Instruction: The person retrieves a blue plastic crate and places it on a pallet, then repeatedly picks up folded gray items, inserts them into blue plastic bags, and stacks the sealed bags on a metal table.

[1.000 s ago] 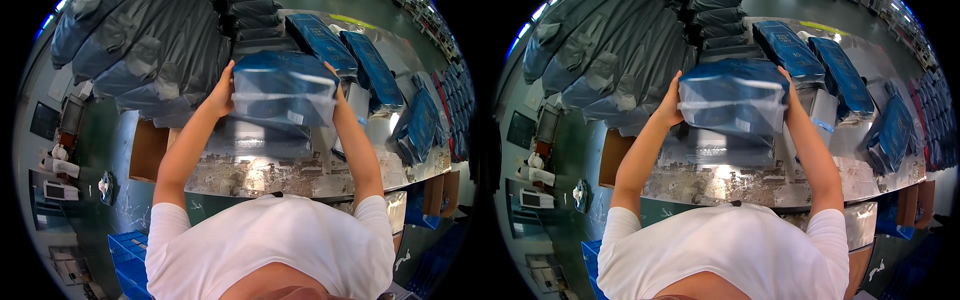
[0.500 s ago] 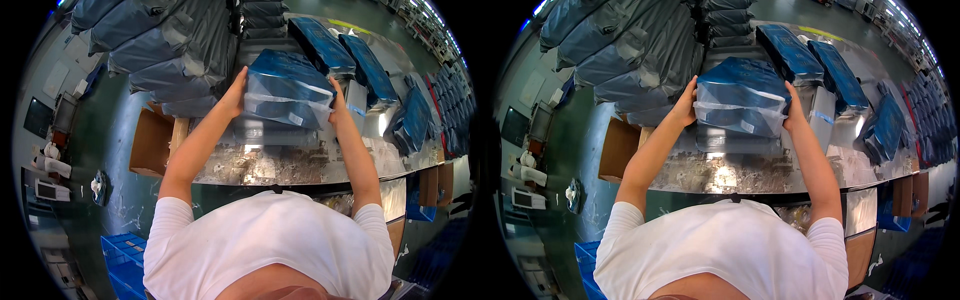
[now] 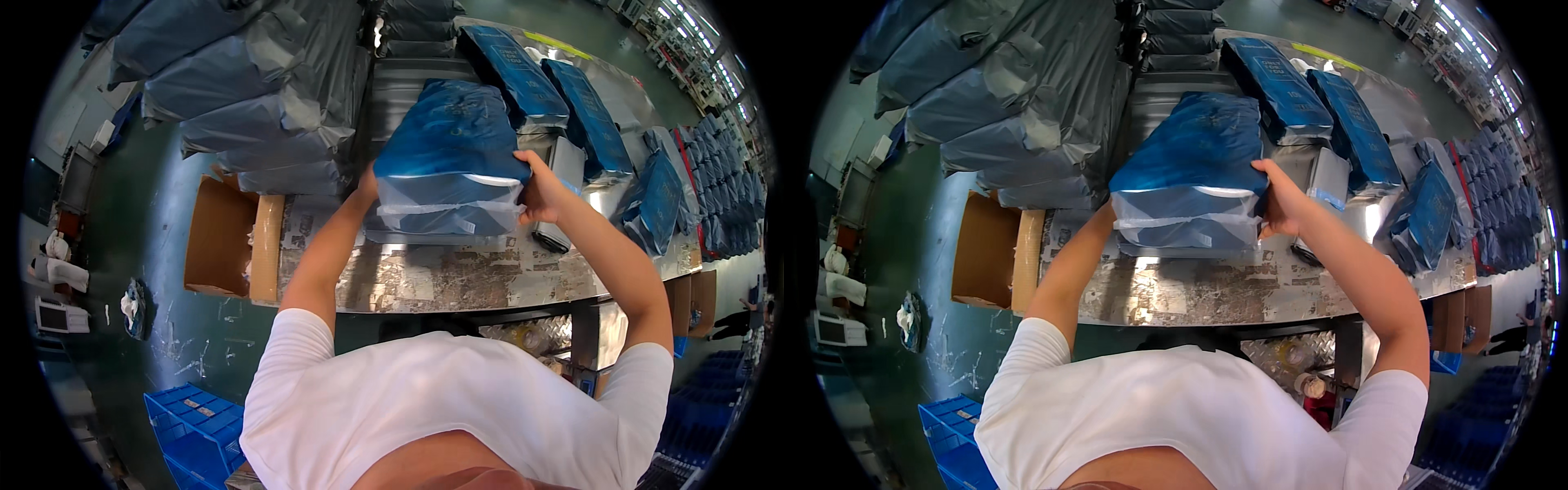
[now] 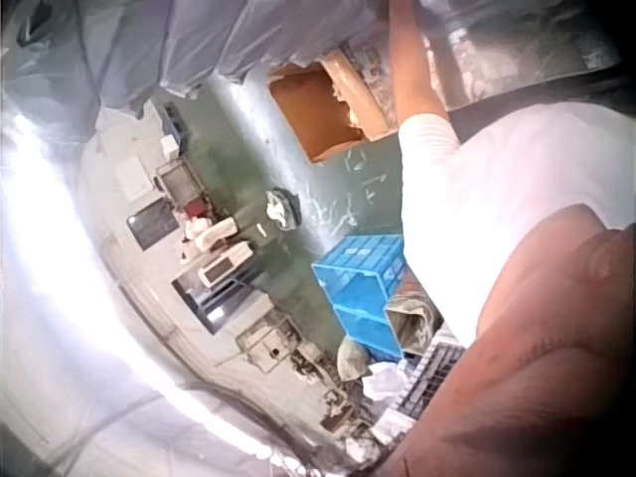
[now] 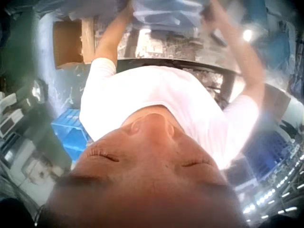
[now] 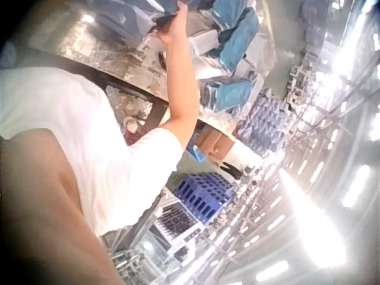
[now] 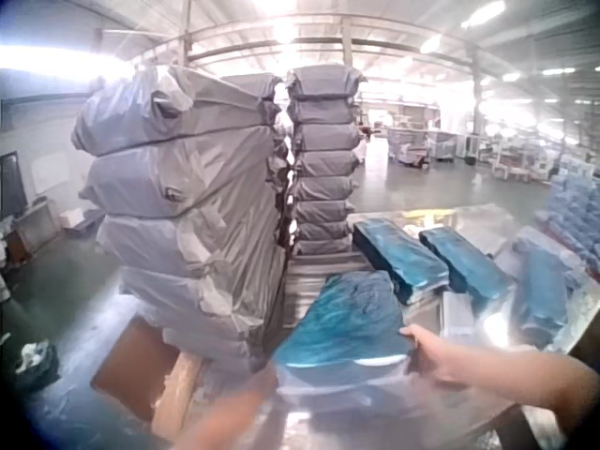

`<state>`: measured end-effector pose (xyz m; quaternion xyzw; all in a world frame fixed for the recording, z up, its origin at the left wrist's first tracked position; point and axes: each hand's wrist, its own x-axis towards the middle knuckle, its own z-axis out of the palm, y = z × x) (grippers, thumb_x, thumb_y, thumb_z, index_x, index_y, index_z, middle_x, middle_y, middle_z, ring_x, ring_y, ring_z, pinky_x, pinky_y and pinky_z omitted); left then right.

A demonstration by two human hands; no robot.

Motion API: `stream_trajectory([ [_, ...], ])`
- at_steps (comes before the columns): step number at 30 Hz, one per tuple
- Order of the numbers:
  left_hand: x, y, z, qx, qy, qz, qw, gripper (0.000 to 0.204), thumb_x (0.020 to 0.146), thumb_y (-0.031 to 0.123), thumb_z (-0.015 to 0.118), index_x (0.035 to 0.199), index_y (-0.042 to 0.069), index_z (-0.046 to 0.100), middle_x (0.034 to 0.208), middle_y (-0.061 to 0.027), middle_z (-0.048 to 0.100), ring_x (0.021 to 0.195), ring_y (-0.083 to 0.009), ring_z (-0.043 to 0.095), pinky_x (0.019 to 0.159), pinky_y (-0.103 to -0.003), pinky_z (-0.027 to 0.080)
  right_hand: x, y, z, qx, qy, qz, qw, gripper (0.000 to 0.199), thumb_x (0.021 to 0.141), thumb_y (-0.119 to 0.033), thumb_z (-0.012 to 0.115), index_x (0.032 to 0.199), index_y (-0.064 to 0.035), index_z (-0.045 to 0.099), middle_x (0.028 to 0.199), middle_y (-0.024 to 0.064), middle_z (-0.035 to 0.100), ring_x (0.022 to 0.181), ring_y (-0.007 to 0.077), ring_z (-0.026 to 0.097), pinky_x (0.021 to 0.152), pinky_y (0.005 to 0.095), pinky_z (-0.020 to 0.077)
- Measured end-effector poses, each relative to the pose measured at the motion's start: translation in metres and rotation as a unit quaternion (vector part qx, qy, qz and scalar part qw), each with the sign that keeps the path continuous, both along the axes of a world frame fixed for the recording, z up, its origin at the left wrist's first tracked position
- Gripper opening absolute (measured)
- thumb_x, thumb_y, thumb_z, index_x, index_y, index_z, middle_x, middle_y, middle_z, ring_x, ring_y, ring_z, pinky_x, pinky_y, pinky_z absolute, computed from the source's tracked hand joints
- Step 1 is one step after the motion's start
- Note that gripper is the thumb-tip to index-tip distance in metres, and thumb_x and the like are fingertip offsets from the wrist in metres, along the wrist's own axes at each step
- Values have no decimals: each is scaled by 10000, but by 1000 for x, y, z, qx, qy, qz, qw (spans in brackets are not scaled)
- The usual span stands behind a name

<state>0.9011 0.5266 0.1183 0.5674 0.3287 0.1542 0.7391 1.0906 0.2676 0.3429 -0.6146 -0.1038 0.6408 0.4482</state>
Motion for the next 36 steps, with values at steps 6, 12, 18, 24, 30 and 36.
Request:
stream_trajectory([
  [6, 35, -15, -20, -205, -143, -59, 966, 419, 893, 352, 409, 1179, 53, 468, 1087, -109, 564, 960, -214, 560, 836, -347, 449, 18, 31, 35, -37, -90, 50, 994, 862, 681, -672, 418, 1331, -121, 289, 1321, 216, 299, 1158, 360, 340, 854, 513, 336],
  [12, -4, -67, -66, -396, -270, -13, 877, 352, 922, 281, 380, 1165, 46, 478, 1078, -97, 568, 956, -199, 562, 848, -334, 455, 15, -16, -90, 62, 15, 16, 998, 769, 715, -650, 444, 1282, -138, 363, 1258, 147, 420, 1068, 274, 481, 747, 411, 460],
  [18, -77, -101, -57, -109, -66, 137, 982, 438, 931, 363, 337, 1201, 46, 476, 1108, -77, 543, 977, -143, 520, 842, -282, 411, 8, -84, -231, 20, -88, -76, 993, 647, 839, -521, 438, 1331, -133, 277, 1321, 51, 377, 1134, 228, 436, 982, 404, 301],
  [24, -48, -157, -20, 41, -2, 1, 999, 588, 912, 357, 361, 1386, 81, 150, 1370, -138, 314, 1246, -258, 321, 1015, -327, 249, -12, -29, -210, 86, -174, -189, 963, 514, 900, -295, 461, 1324, -71, 275, 1230, 102, 439, 1070, 209, 465, 923, 340, 367],
  [30, -148, -211, -3, 172, 63, -160, 970, 552, 909, 336, 379, 1362, 57, 231, 1313, -172, 389, 1182, -276, 408, 957, -332, 337, -79, -98, -211, 95, -179, -198, 959, 455, 907, -240, 441, 1294, -41, 307, 1193, 103, 445, 1066, 186, 442, 880, 308, 392],
  [36, -146, -136, -2, 233, 171, 1, 957, 204, 837, 208, 556, 877, 21, 627, 828, -117, 631, 738, -205, 595, 659, -291, 468, -38, -112, -242, 52, -411, -197, 889, 355, 910, -251, 410, 651, -30, 513, 579, 23, 508, 512, 97, 441, 465, 248, 339],
])
